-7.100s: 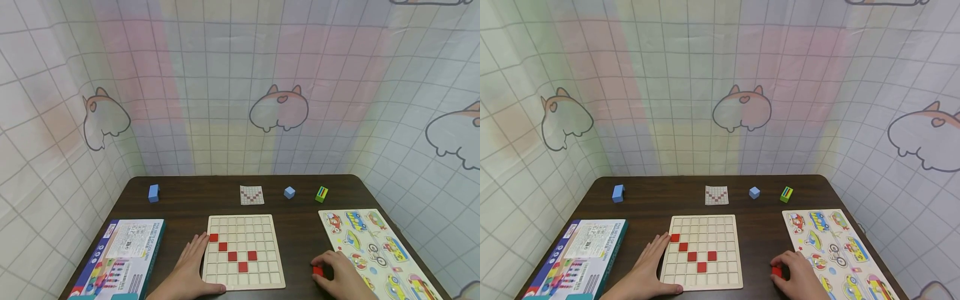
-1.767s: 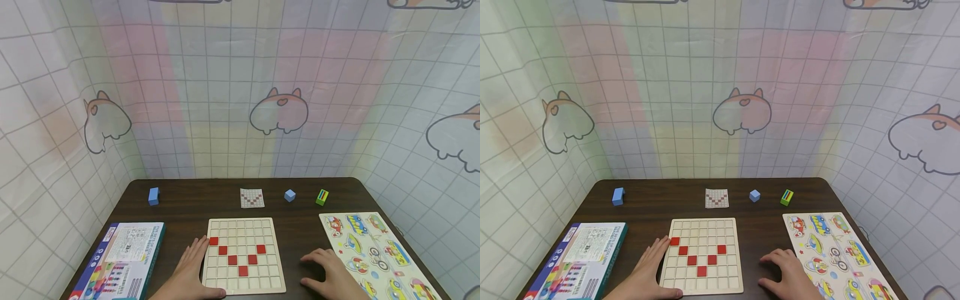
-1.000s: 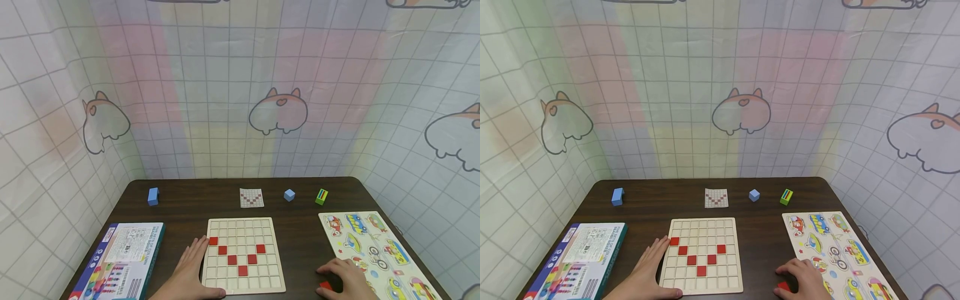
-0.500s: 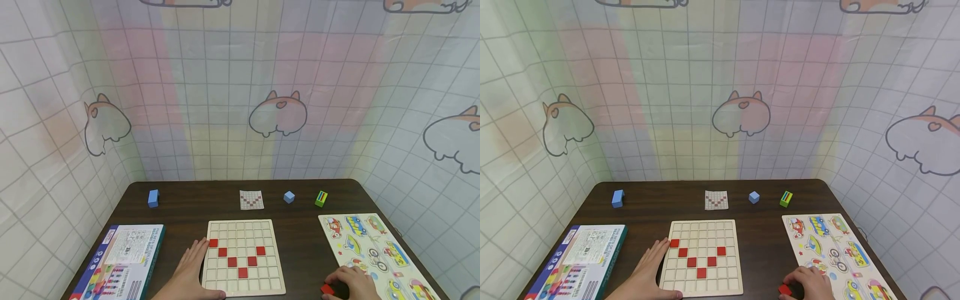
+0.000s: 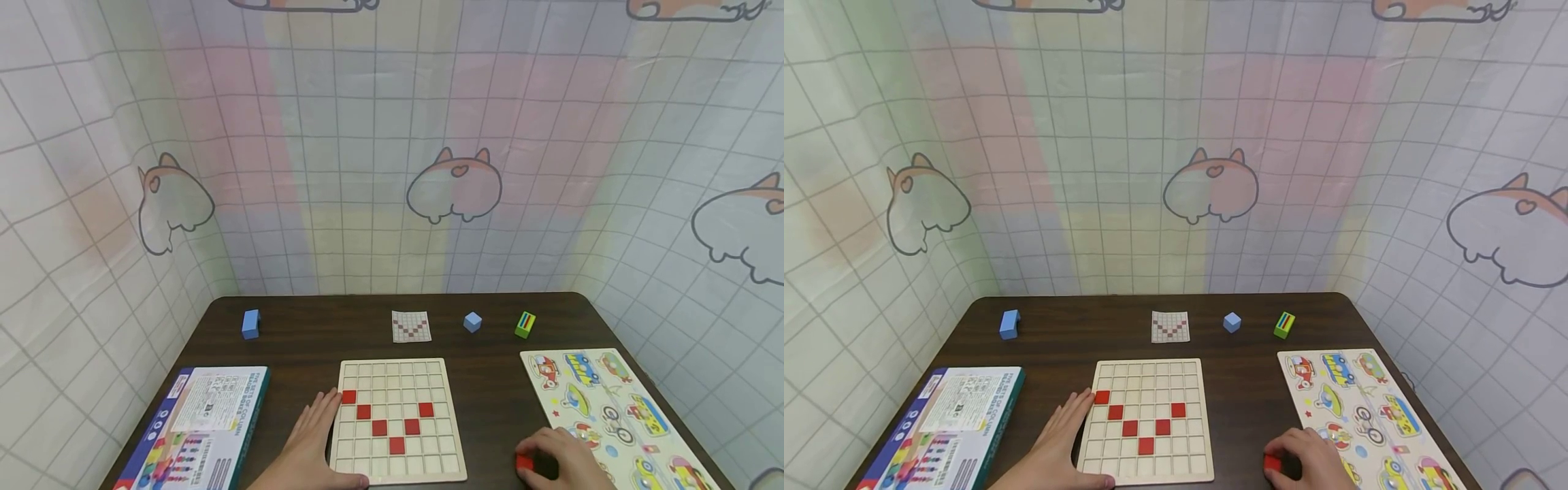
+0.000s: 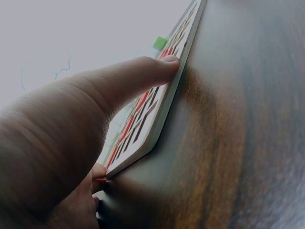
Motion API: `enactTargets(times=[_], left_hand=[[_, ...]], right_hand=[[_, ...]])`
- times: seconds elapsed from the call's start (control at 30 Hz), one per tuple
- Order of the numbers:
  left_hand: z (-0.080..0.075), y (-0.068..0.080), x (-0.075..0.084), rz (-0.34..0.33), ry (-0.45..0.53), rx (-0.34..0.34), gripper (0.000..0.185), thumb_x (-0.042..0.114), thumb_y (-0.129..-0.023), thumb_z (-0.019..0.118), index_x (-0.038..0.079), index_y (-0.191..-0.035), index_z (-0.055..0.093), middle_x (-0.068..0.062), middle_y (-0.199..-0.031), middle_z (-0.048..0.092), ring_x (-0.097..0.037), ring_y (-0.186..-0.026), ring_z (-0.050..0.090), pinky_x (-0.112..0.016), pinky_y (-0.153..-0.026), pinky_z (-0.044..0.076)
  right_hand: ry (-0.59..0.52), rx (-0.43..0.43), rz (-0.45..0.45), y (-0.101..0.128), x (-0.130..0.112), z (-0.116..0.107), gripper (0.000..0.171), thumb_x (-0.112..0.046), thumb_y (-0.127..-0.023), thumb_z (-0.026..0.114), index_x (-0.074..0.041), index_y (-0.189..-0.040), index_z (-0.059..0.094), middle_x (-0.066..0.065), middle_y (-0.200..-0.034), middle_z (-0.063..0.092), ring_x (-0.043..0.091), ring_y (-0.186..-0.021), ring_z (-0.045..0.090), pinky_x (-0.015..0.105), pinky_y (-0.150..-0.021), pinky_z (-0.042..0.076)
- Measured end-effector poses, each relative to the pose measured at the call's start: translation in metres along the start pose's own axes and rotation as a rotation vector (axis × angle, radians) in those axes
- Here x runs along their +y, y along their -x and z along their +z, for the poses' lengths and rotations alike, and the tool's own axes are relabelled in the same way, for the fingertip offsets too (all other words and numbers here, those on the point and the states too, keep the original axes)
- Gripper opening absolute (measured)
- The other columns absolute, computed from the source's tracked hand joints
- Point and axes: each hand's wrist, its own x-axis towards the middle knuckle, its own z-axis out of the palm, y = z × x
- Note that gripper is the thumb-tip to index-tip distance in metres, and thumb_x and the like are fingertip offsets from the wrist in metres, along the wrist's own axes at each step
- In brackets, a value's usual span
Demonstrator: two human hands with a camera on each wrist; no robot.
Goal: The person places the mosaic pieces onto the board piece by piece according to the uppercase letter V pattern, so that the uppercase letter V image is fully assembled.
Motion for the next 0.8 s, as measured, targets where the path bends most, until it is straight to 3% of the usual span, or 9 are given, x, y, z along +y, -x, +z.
enactTargets(times=[0.1,0.2,0.47,0.8], left_hand=[[0.000,0.000,0.001,-0.002,0.007,-0.004,0.152,0.077,-0.063,0.095,0.011,-0.178,0.021,-0.016,-0.185,0.025,-0.048,-0.172,0.015,-0.074,-0.138,0.006],[-0.001,0.000,0.001,-0.006,0.013,-0.010,0.152,0.076,-0.063,0.095,0.012,-0.179,0.020,-0.016,-0.185,0.024,-0.048,-0.173,0.014,-0.074,-0.138,0.005],[-0.001,0.001,0.002,-0.002,-0.001,-0.004,0.153,0.078,-0.063,0.094,0.010,-0.178,0.021,-0.016,-0.185,0.024,-0.048,-0.173,0.014,-0.074,-0.138,0.006],[-0.001,0.000,0.000,0.007,-0.016,0.000,0.154,0.080,-0.063,0.094,0.009,-0.178,0.020,-0.016,-0.185,0.024,-0.048,-0.173,0.013,-0.074,-0.138,0.007]], right_hand=[[-0.044,-0.042,0.043,-0.008,-0.007,-0.004,0.018,-0.037,-0.093,0.091,-0.031,-0.107,0.081,-0.021,-0.101,0.072,-0.008,-0.090,0.057,0.024,-0.076,0.054],[-0.063,-0.021,0.037,-0.013,-0.011,-0.004,0.020,-0.035,-0.093,0.092,-0.028,-0.108,0.080,-0.019,-0.101,0.073,-0.006,-0.089,0.059,0.026,-0.076,0.056],[-0.052,0.200,-0.126,-0.028,-0.015,0.006,0.025,-0.022,-0.088,0.096,-0.032,-0.101,0.078,-0.022,-0.097,0.072,-0.003,-0.091,0.064,0.027,-0.079,0.058],[-0.068,0.169,-0.098,-0.049,-0.021,0.002,0.021,-0.027,-0.091,0.095,-0.031,-0.105,0.079,-0.024,-0.102,0.072,-0.001,-0.094,0.064,0.028,-0.083,0.059]])
